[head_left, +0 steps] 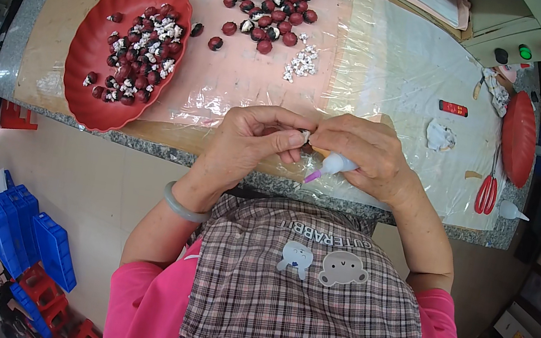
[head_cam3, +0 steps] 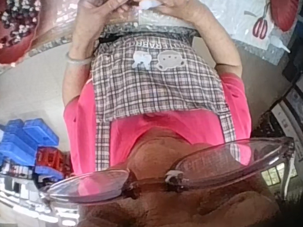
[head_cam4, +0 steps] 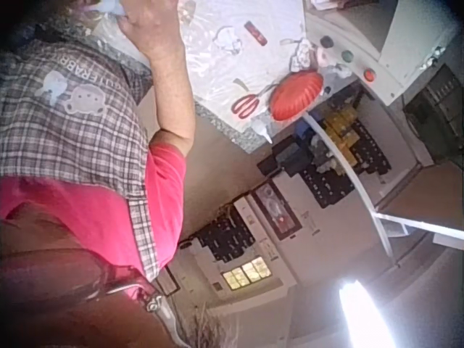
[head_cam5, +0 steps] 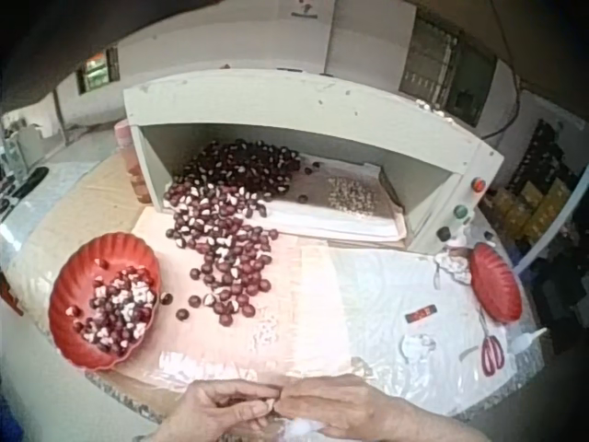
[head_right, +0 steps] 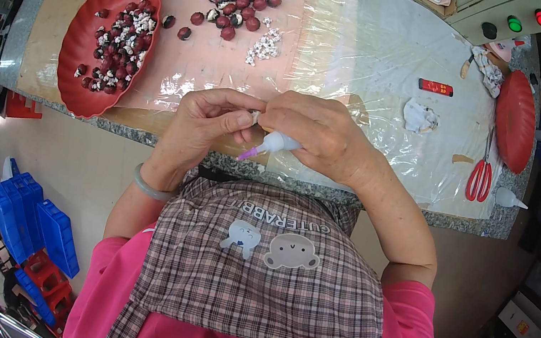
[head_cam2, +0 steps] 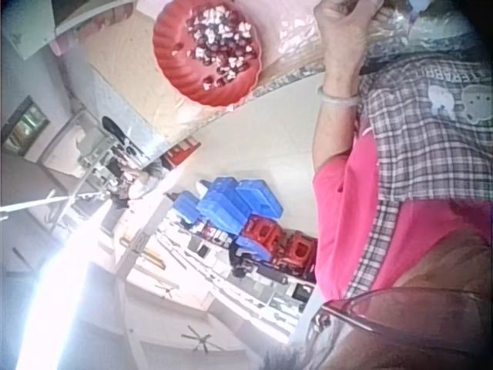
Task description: Applying glue to small plastic components and joining them together as part of a toy assembly process.
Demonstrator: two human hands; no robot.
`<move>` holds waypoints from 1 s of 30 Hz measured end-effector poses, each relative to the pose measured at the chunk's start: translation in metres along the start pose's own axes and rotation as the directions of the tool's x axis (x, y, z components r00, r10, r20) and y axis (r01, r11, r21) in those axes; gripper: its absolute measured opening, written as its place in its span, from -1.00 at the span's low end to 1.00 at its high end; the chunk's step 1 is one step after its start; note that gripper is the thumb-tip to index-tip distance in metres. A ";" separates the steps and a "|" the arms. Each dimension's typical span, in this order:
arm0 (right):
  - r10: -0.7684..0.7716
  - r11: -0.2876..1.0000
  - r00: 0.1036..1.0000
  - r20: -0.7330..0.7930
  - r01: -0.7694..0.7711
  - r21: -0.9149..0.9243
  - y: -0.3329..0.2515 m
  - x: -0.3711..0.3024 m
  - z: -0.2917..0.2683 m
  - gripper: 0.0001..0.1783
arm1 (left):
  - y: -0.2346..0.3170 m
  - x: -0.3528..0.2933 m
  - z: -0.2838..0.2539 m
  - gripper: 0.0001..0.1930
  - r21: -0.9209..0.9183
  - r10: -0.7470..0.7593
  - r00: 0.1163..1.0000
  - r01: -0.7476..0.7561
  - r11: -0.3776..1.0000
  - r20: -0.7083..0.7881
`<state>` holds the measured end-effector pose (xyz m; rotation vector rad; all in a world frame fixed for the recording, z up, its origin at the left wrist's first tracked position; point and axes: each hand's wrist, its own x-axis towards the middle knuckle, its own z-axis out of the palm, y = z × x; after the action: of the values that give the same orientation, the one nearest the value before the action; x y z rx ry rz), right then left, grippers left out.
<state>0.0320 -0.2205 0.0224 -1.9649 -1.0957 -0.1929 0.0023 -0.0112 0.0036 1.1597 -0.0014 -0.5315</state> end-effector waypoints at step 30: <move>0.190 0.979 0.981 -0.028 -0.192 -0.074 -0.004 -0.013 -0.020 -0.65 | 0.070 0.020 -0.068 -0.81 0.902 0.653 0.725 0.104 -0.419 0.219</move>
<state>0.0261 -0.2429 0.0307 -2.1181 -0.8911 -0.1527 0.0663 0.0607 0.0307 2.9533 -0.4902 0.7328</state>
